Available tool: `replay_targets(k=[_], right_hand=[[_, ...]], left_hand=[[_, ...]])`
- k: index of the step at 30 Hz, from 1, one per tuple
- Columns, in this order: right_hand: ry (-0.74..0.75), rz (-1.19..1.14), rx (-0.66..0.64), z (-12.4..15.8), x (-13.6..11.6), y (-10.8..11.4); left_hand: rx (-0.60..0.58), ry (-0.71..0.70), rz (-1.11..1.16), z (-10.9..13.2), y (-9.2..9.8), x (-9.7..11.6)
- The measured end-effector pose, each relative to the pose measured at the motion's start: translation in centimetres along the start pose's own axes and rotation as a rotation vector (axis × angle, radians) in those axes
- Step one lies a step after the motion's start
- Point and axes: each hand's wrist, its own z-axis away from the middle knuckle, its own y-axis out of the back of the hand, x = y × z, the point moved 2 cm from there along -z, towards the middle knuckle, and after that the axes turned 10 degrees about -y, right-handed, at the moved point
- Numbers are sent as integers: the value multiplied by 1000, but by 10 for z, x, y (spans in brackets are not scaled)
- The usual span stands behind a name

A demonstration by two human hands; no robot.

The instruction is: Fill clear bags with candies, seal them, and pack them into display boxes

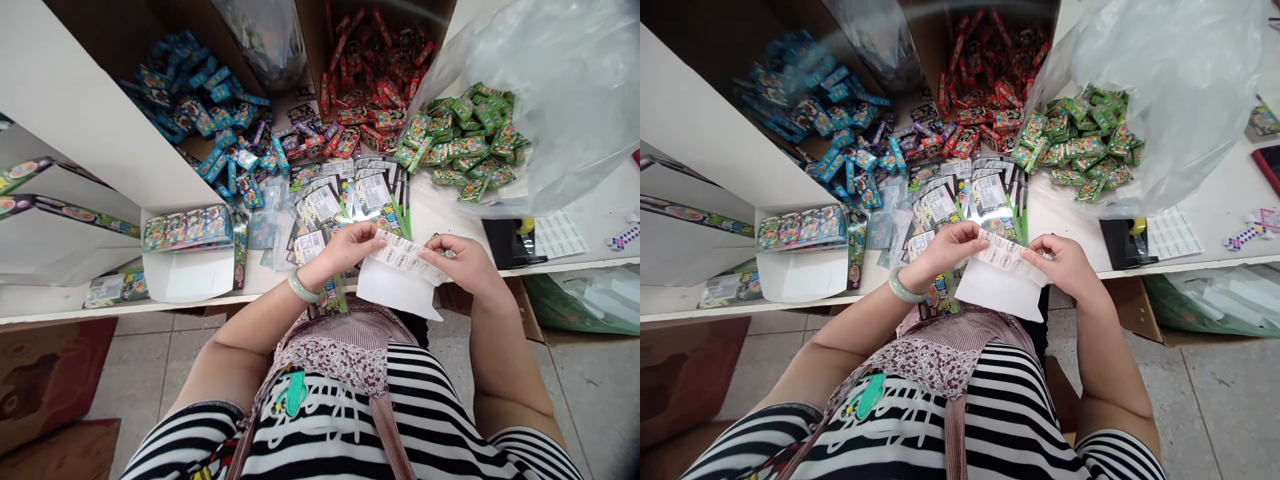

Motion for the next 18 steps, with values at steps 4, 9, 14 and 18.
replay_targets(k=[4,9,14,18], right_hand=[[81,-11,153,-18,34,22],[68,476,144,-32,81,27],[21,568,136,-31,100,16],[88,263,505,-14,86,42]], left_hand=[[36,4,16,-8,8,-8],[138,61,63,-14,18,-17],[150,71,54,-21,18,-21],[95,38,18,-37,4,-25]])
